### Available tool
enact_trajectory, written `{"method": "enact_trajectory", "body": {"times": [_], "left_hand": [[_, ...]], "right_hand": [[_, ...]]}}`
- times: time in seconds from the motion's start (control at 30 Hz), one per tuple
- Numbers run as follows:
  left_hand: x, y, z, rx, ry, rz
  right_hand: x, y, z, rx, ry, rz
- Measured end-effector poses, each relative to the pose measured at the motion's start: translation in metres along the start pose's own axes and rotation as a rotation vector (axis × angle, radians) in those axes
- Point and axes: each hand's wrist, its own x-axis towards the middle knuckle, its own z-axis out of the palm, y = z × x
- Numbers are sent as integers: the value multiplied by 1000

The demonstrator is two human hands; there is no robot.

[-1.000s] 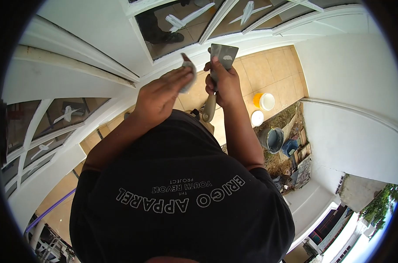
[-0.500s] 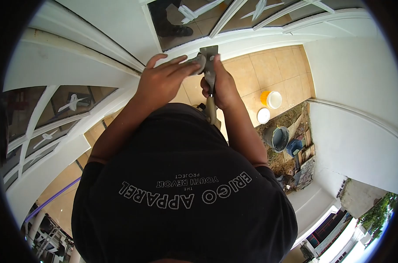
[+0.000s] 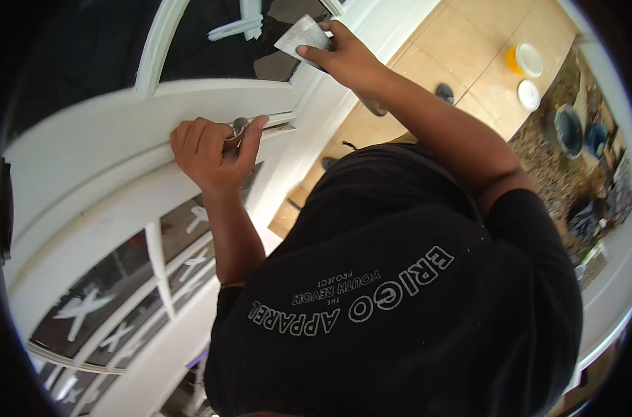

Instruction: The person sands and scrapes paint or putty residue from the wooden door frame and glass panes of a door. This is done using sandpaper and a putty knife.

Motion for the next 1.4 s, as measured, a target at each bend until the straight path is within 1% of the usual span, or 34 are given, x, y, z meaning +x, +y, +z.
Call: {"method": "enact_trajectory", "body": {"times": [0.03, 0.07, 0.13, 0.17, 0.2, 0.27, 0.37, 0.47, 0.5, 0.53, 0.67, 0.73, 0.83, 1.0, 1.37, 1.4], "left_hand": [[3, -3, 5, 75, -28, 21], [6, -7, 13, 65, -62, 74], [8, -14, 32, 171, 25, 78], [7, -16, 38, 231, 8, 80], [6, -16, 42, 227, -8, 104], [1, -19, 48, 377, -49, 114], [-1, -21, 51, 428, -105, 143], [-1, -19, 54, 505, -158, 159], [-1, -18, 56, 553, -170, 169], [-2, -19, 58, 555, -176, 169], [-7, -19, 58, 570, -175, 176], [-7, -18, 59, 582, -193, 174], [-2, -13, 57, 564, -193, 180], [4, -15, 57, 441, -273, 195], [10, -17, 61, 476, -250, 206], [11, -15, 59, 497, -256, 220]], "right_hand": [[11, 11, 11, 47, 64, -136], [20, 17, 19, 81, 134, -276], [30, 17, 27, 113, 142, -260], [36, 21, 33, 110, 174, -298], [39, 23, 37, 101, 201, -332], [44, 29, 44, 92, 224, -326], [43, 29, 49, 71, 172, -238], [44, 35, 54, 118, 164, -238], [46, 37, 55, 130, 201, -313], [47, 38, 56, 140, 238, -390], [43, 35, 54, 154, 247, -379], [43, 36, 56, 140, 271, -433], [36, 32, 53, 121, 264, -400], [41, 37, 56, 114, 248, -419], [49, 40, 59, 157, 203, -450], [46, 34, 55, 145, 183, -413]]}}
